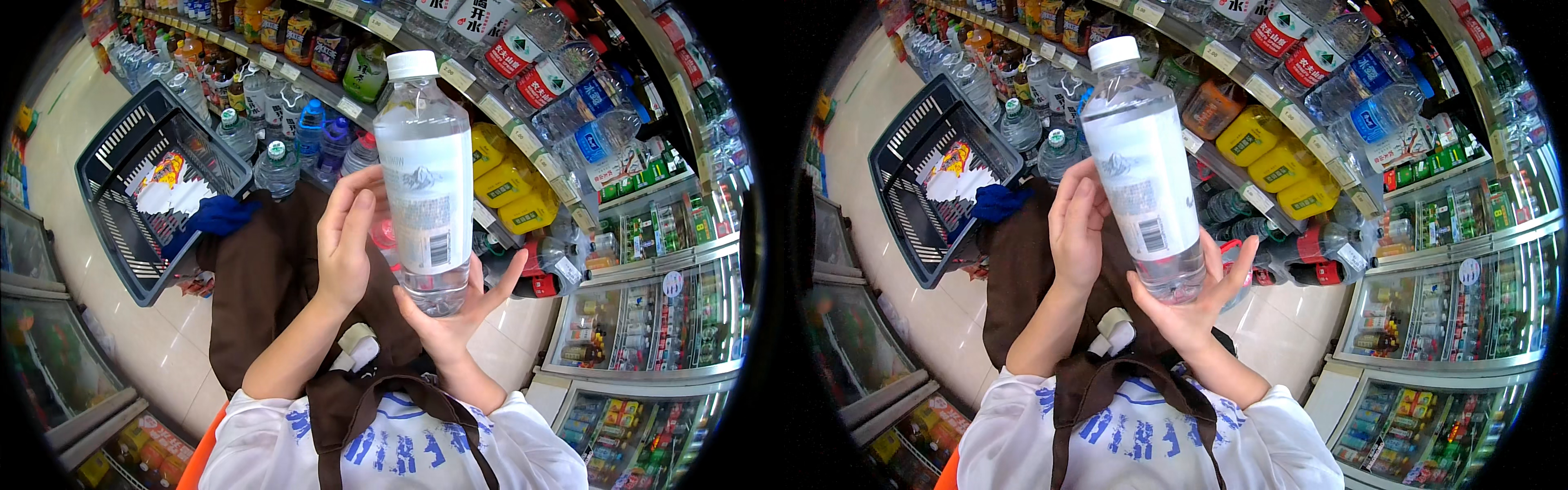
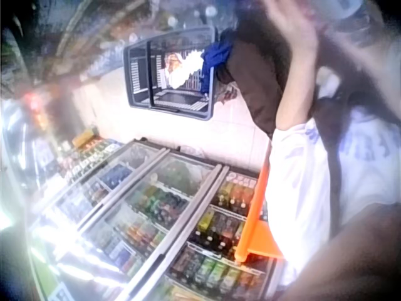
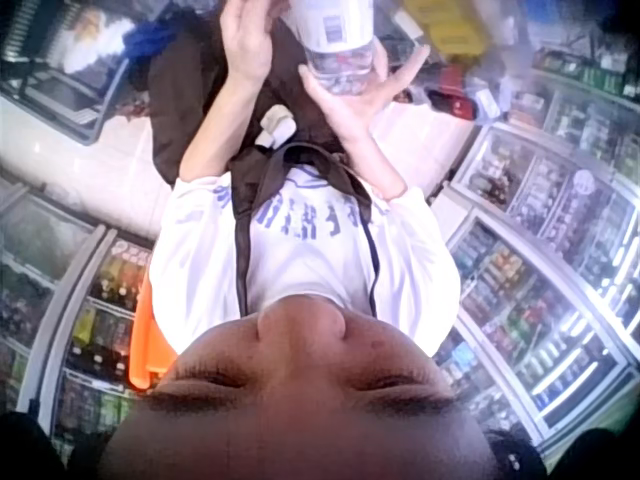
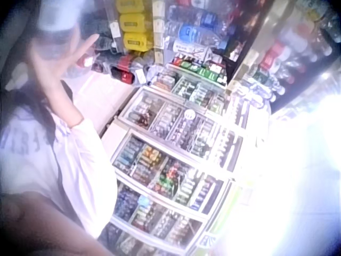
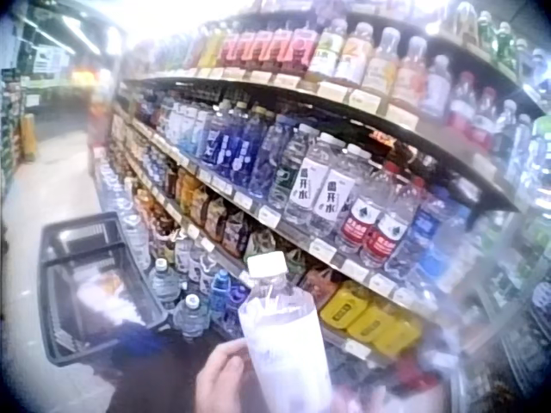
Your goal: The person wipes several plastic water bottles with a blue cloth and places them on a store shelf. They handle individual bottles and a six-pack of water, arranging them among other beverages in a retail aisle.
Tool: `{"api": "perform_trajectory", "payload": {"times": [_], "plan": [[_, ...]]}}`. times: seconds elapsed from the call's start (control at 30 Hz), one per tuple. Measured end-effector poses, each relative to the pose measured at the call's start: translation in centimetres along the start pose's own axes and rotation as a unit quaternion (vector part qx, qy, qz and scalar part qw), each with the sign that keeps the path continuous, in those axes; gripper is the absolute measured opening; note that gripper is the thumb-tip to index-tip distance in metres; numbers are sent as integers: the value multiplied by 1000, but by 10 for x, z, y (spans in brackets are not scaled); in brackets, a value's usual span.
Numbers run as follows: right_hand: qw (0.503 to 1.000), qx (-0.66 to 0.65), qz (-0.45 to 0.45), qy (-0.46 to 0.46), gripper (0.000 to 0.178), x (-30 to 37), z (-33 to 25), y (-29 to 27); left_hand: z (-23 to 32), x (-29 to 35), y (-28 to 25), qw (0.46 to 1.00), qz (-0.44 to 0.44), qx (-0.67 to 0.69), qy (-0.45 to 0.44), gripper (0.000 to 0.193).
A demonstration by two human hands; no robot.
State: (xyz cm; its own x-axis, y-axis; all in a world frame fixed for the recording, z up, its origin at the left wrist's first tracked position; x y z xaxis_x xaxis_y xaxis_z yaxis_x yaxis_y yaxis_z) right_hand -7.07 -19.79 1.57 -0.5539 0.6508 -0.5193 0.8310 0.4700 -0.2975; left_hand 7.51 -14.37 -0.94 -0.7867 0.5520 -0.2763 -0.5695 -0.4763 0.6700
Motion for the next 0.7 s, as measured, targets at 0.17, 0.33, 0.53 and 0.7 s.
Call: {"api": "perform_trajectory", "payload": {"times": [0.17, 0.33, 0.53, 0.7], "plan": [[1000, 9, 15, 13, 116, -2, 2, -3, -5, 3, 9, 999, -25, -21, -25, 41], [999, 32, 10, -14, 115, -1, -2, -1, -12, 6, 8, 998, -28, -41, -27, 45], [1000, 21, 11, -8, 115, 0, 0, -1, -9, 8, 12, 998, -41, -34, -33, 47], [999, 30, 11, 3, 116, 0, 0, -3, -11, 8, 14, 997, -48, -42, -31, 51]]}}
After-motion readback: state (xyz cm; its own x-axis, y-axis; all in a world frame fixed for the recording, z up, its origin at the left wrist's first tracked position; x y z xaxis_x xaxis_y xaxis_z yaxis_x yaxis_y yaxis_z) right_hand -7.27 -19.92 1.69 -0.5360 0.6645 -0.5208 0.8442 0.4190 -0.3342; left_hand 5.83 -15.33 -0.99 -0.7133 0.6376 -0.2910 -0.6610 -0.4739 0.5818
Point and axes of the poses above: each hand's wrist, its own x-axis away from the middle knuckle, its own y-axis out of the palm, z = x × y, the point moved 10 cm from there along -x, towards the middle knuckle, and after that the axes turned 1 degree about -x, right-handed, at the moved point
